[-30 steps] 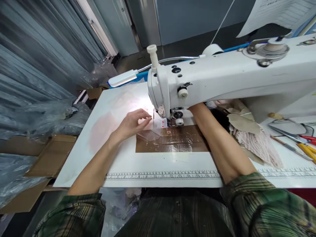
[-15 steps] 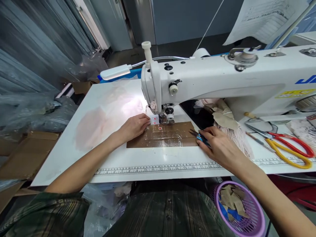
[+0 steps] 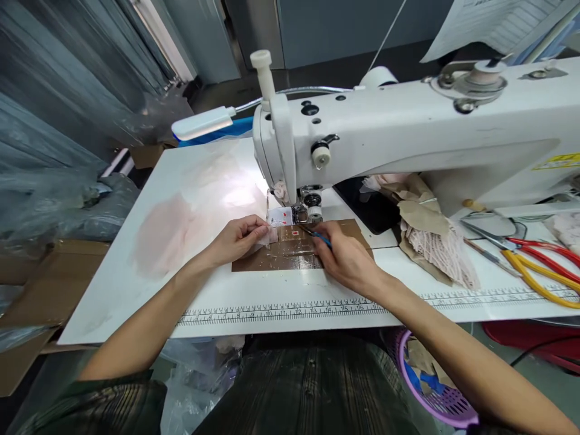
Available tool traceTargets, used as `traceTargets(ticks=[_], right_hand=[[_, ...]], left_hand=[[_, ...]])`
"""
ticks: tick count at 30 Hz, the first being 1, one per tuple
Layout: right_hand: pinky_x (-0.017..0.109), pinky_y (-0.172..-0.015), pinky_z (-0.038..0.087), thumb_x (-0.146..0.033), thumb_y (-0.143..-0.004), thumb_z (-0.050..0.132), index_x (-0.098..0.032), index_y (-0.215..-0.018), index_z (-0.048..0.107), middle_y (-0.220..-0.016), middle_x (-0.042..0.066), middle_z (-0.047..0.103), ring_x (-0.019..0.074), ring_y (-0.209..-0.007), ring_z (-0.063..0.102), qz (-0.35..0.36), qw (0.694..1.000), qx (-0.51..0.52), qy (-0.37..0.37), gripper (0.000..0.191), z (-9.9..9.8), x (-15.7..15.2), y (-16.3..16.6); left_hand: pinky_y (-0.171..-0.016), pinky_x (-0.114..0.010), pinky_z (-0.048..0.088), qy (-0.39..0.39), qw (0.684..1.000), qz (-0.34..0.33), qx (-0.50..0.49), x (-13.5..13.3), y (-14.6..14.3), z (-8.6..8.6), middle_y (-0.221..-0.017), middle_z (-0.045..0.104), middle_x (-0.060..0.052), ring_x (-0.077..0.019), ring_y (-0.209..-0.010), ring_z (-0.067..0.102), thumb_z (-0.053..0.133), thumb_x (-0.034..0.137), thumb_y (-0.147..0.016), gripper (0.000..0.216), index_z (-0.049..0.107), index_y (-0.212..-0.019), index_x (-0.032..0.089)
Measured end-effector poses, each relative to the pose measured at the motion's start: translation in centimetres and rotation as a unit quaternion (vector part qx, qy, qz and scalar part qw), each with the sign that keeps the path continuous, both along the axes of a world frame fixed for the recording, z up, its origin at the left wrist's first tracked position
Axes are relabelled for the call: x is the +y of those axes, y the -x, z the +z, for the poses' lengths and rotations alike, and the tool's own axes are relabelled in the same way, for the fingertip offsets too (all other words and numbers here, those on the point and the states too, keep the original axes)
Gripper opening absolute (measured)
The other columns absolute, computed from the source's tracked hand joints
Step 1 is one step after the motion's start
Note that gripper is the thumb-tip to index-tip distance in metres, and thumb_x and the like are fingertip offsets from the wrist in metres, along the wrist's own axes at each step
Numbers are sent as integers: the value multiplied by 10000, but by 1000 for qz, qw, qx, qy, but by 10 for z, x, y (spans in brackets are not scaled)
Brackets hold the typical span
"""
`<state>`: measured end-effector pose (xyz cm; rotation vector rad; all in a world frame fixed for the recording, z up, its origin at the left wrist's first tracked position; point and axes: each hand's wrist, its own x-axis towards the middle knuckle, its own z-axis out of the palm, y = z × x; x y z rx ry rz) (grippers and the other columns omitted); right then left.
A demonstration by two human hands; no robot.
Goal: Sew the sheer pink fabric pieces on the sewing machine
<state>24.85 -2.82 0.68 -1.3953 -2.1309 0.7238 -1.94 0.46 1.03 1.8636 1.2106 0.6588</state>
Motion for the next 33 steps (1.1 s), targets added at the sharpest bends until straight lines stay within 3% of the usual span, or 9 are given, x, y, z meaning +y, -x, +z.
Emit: traceTargets(ticks=[4, 7, 12, 17, 21, 24, 26, 31, 33], right_hand=[[322, -523, 349, -352, -1042, 315, -164, -1123, 635, -926, 114, 702, 252, -711, 647, 16, 965, -211, -157, 379, 4, 10, 25], [326, -487, 289, -321, -1033, 368, -120, -1131, 644, -939, 146, 692, 246, -707, 638, 26, 933, -282, -225, 355, 7, 15, 35], [329, -466, 235, -255, -1028, 357, -113, -1054, 660, -941, 161, 675, 242, -691, 627, 53, 923, -297, -239, 335, 4, 21, 41], [339, -519, 320, -335, -1031, 344, -117, -1234, 609, -914, 153, 673, 265, -691, 600, 11, 936, -284, -209, 399, 1, 17, 19], [454, -687, 445, -360, -987, 437, -69, -1232, 610, -1129, 234, 611, 392, -968, 560, -29, 925, -292, -241, 418, 5, 10, -12], [509, -797, 482, -272, -962, 457, -85, -1237, 614, -1190, 212, 589, 380, -1036, 537, -30, 949, -210, -235, 368, 4, 8, -22], [487, -853, 501, -210, -947, 449, -118, -1211, 637, -1143, 171, 612, 334, -1037, 552, -3, 966, -138, -219, 337, 1, 9, -21], [480, -906, 507, -150, -919, 470, -143, -1182, 663, -1127, 145, 644, 302, -1059, 567, 92, 971, -65, -209, 327, -2, 6, -4], [492, -925, 493, -147, -923, 471, -140, -1211, 649, -1163, 146, 646, 300, -1081, 560, 145, 963, -60, -221, 339, -2, 2, -1]], left_hand=[[-472, -212, 310, 19, 1000, 24, 0, 1, 1, -1, -674, 606, 4, -78, -502, 413, 499, 400, -950, 293, 654, -1012, 159], [-461, -208, 291, 24, 999, 32, 3, -1, 0, 1, -588, 540, 35, -75, -472, 375, 501, 394, -941, 295, 649, -1039, 158], [-471, -203, 319, 15, 1000, 26, 7, 0, 1, 2, -550, 522, 54, -72, -463, 377, 485, 364, -950, 282, 638, -1064, 156], [-618, -242, 482, -22, 999, 23, 5, -5, 2, -2, -785, 714, -22, -123, -665, 624, 508, 356, -961, 287, 642, -1122, 161], [-948, -393, 510, -114, 981, -154, 36, -27, -13, -1, -1125, 724, -78, -210, -1048, 674, 576, 362, -939, 319, 634, -1202, 190], [-1052, -506, 425, -207, 939, -249, 115, -40, -24, 7, -1270, 657, -102, -277, -1185, 611, 655, 429, -881, 434, 617, -1257, 216], [-1008, -490, 456, -260, 930, -221, 136, -41, -25, 13, -1253, 669, -83, -263, -1128, 643, 640, 442, -890, 344, 674, -1166, 238], [-823, -390, 533, -351, 925, 31, 144, -34, -17, 17, -1046, 746, -57, -207, -947, 695, 556, 291, -948, 191, 727, -985, 216], [-862, -402, 532, -353, 920, 23, 166, -35, -20, 11, -1113, 725, -78, -220, -1016, 678, 522, 272, -960, 228, 701, -1080, 201]])
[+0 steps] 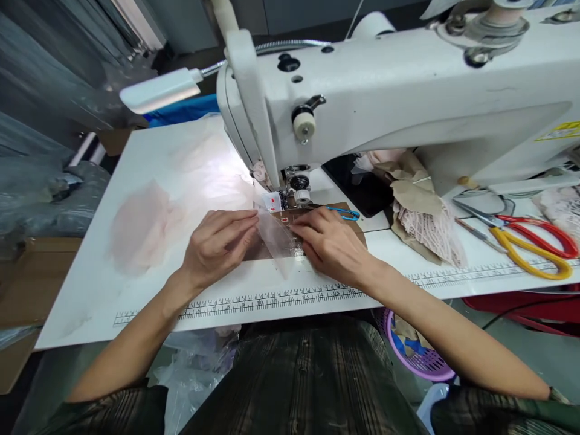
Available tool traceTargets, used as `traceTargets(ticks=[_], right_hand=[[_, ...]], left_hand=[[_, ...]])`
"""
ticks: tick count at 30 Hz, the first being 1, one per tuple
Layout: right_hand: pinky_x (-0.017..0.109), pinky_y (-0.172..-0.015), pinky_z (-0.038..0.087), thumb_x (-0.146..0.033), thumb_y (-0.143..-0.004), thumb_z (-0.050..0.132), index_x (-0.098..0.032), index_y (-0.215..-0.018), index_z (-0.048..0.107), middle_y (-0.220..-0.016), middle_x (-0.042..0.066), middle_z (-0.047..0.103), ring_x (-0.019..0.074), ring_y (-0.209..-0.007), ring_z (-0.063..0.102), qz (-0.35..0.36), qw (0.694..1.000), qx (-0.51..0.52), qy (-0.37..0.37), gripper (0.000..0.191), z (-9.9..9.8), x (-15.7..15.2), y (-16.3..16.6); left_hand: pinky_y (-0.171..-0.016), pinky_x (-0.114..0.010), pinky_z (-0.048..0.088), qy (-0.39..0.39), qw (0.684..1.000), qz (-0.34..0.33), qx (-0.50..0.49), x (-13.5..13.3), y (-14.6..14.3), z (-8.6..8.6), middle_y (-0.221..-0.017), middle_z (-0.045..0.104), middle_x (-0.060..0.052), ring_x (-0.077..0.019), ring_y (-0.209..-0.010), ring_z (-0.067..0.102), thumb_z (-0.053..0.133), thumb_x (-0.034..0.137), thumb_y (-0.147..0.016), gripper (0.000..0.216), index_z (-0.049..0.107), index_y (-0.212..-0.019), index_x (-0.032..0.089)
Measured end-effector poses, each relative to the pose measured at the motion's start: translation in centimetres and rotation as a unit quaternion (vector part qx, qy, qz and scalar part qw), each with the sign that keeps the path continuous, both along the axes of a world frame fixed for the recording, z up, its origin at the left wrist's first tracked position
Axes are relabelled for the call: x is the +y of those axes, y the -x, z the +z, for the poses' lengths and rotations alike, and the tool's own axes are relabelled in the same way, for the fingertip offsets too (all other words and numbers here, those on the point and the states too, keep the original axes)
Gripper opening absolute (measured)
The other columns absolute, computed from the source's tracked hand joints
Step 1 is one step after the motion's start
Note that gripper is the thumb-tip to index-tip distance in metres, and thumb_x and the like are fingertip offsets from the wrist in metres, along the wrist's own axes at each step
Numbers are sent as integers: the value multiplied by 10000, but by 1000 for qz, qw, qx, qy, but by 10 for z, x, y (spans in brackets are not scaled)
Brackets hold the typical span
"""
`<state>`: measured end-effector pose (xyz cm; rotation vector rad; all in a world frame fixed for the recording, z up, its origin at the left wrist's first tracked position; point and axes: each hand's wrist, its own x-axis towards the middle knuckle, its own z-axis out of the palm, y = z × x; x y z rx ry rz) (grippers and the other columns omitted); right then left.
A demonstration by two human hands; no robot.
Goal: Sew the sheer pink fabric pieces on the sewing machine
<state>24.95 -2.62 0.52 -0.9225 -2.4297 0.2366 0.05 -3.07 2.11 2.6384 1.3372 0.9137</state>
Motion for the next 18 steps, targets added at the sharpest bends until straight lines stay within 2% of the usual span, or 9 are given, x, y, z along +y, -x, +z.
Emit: traceTargets(ticks=[3, 6, 8, 11, 14, 18], right_hand=[[510, -952, 458, -159, -938, 466, -133, -1254, 619, -1248, 141, 627, 298, -1158, 530, 65, 998, -27, 0, 352, -3, -8, -3], [518, -931, 444, -144, -950, 445, -123, -1245, 618, -1277, 131, 623, 305, -1200, 507, 68, 996, -60, 22, 342, -10, -15, -10], [520, -907, 445, -139, -951, 445, -119, -1243, 616, -1290, 133, 616, 313, -1193, 508, 56, 995, -74, 35, 340, -14, -17, -13], [525, -905, 443, -152, -937, 464, -127, -1216, 624, -1264, 137, 624, 318, -1141, 525, 47, 995, -72, 44, 323, -15, -16, -12], [498, -936, 443, -141, -927, 457, -103, -1248, 592, -1216, 157, 624, 304, -1118, 532, 41, 997, -47, 36, 351, -13, -9, -4], [508, -929, 438, -168, -919, 507, -128, -1361, 526, -1318, 183, 536, 338, -1170, 483, 39, 997, -71, 6, 444, -14, 0, 7]], left_hand=[[-1020, -478, 468, 53, 993, -68, 83, -1, -7, -14, -1336, 603, -141, -275, -1234, 571, 479, 356, -980, 390, 585, -1291, 145], [-1124, -585, 322, 107, 978, -76, 159, 8, -5, -23, -1485, 443, -167, -336, -1389, 402, 424, 441, -992, 525, 459, -1414, 129], [-1142, -594, 279, 136, 971, -74, 184, 19, 3, -23, -1529, 385, -136, -331, -1425, 344, 409, 445, -996, 531, 409, -1454, 176], [-1145, -582, 268, 147, 966, -89, 194, 32, 15, -18, -1546, 354, -129, -330, -1428, 336, 419, 442, -990, 540, 388, -1469, 196], [-1144, -577, 262, 136, 965, -98, 200, 34, 18, -16, -1539, 365, -139, -328, -1419, 351, 396, 438, -996, 533, 401, -1461, 177], [-1141, -564, 274, 128, 967, -87, 204, 30, 15, -17, -1530, 382, -135, -319, -1409, 372, 378, 445, -1000, 528, 425, -1445, 164]])
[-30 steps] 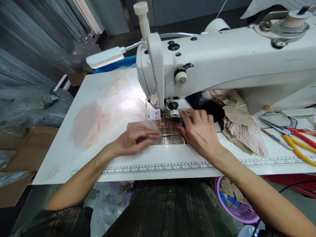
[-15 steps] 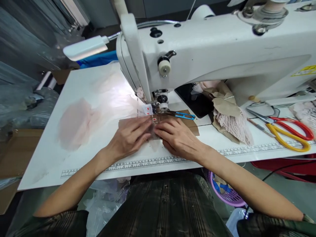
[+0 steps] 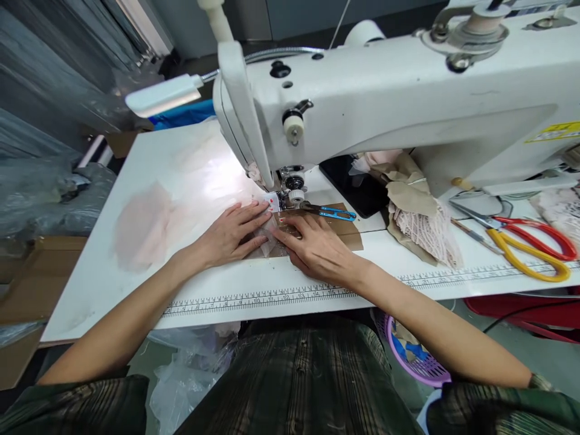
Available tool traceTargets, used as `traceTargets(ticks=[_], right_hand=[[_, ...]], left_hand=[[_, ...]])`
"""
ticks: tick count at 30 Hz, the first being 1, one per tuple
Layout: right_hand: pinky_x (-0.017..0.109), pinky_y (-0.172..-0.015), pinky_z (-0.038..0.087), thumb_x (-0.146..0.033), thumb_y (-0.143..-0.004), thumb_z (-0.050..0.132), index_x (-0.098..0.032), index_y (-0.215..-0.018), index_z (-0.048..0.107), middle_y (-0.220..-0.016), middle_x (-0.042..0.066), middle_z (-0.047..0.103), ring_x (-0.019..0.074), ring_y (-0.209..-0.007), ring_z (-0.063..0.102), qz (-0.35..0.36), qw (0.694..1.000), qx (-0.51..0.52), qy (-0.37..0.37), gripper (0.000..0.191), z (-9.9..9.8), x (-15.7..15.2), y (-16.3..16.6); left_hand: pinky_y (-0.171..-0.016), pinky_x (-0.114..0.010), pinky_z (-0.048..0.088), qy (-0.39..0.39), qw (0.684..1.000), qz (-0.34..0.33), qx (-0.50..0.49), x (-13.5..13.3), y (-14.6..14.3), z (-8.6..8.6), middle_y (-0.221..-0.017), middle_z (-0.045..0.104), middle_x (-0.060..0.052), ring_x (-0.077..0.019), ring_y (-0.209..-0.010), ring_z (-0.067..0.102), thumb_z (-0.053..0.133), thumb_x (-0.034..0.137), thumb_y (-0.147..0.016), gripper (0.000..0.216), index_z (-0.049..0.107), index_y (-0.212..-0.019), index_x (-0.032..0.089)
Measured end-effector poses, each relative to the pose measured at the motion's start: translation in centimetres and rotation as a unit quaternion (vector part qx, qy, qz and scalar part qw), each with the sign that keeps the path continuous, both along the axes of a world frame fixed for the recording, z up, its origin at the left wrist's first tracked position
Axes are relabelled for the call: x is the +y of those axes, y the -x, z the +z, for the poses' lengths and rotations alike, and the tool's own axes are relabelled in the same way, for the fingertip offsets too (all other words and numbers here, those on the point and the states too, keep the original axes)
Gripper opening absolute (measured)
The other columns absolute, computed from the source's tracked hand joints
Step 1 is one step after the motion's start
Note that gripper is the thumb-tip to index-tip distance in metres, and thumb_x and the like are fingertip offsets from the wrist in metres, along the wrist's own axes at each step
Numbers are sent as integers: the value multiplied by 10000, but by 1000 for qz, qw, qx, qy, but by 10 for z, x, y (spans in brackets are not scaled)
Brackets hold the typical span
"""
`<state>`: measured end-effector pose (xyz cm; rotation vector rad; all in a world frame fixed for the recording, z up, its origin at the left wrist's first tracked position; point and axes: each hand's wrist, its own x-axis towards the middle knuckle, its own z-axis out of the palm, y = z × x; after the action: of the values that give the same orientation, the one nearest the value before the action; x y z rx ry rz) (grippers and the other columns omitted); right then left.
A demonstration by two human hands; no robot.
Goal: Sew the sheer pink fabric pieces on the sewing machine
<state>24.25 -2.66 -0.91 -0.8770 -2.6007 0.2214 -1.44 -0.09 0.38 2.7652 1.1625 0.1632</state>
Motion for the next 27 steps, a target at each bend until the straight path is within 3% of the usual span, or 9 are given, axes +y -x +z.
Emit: traceTargets(ticks=[5, 11, 15, 19, 23, 27], right_hand=[[508, -903, 421, -167, -911, 519, -156, -1251, 631, -1237, 154, 586, 329, -1096, 495, 5, 1000, -26, -5, 359, -4, 1, 1], [489, -862, 420, -159, -899, 508, -160, -1231, 649, -1203, 136, 610, 328, -1081, 502, -29, 1000, -8, 3, 361, -4, -2, 4], [506, -867, 425, -144, -904, 487, -144, -1247, 638, -1228, 153, 601, 331, -1095, 509, -38, 999, 7, -4, 375, -7, -6, 4], [521, -901, 446, -138, -920, 461, -163, -1276, 612, -1280, 157, 568, 324, -1152, 516, -22, 998, 53, 23, 388, -8, -10, -3], [423, -896, 501, -126, -932, 459, -207, -1305, 575, -1204, 125, 592, 244, -1102, 576, 14, 986, 155, 60, 399, 3, -12, -12], [437, -817, 510, -103, -910, 503, -269, -1315, 570, -1091, 102, 626, 256, -980, 608, -8, 983, 177, -58, 443, 24, -6, -33]], left_hand=[[-1136, -550, 293, 7, 1000, 5, 15, 1, 1, 2, -1536, 376, -120, -306, -1415, 365, 372, 440, -1004, 526, 413, -1455, 175], [-1131, -539, 296, 11, 1000, 0, 23, 13, 6, 2, -1545, 369, -85, -296, -1419, 359, 411, 463, -984, 532, 398, -1466, 238], [-1102, -512, 323, -12, 999, 0, 34, 11, 3, 4, -1540, 376, -106, -298, -1413, 361, 405, 464, -985, 540, 398, -1462, 212], [-975, -488, 396, -51, 997, 1, 58, -2, 0, 18, -1470, 468, -148, -323, -1263, 507, 447, 421, -981, 464, 512, -1361, 164], [-852, -400, 417, -98, 995, 26, 11, -1, -6, 34, -1282, 628, -117, -260, -1051, 607, 490, 365, -979, 311, 642, -1176, 178], [-783, -342, 423, -90, 994, 34, -42, 28, -21, 34, -1100, 693, -85, -220, -953, 627, 523, 358, -968, 267, 706, -1023, 171]])
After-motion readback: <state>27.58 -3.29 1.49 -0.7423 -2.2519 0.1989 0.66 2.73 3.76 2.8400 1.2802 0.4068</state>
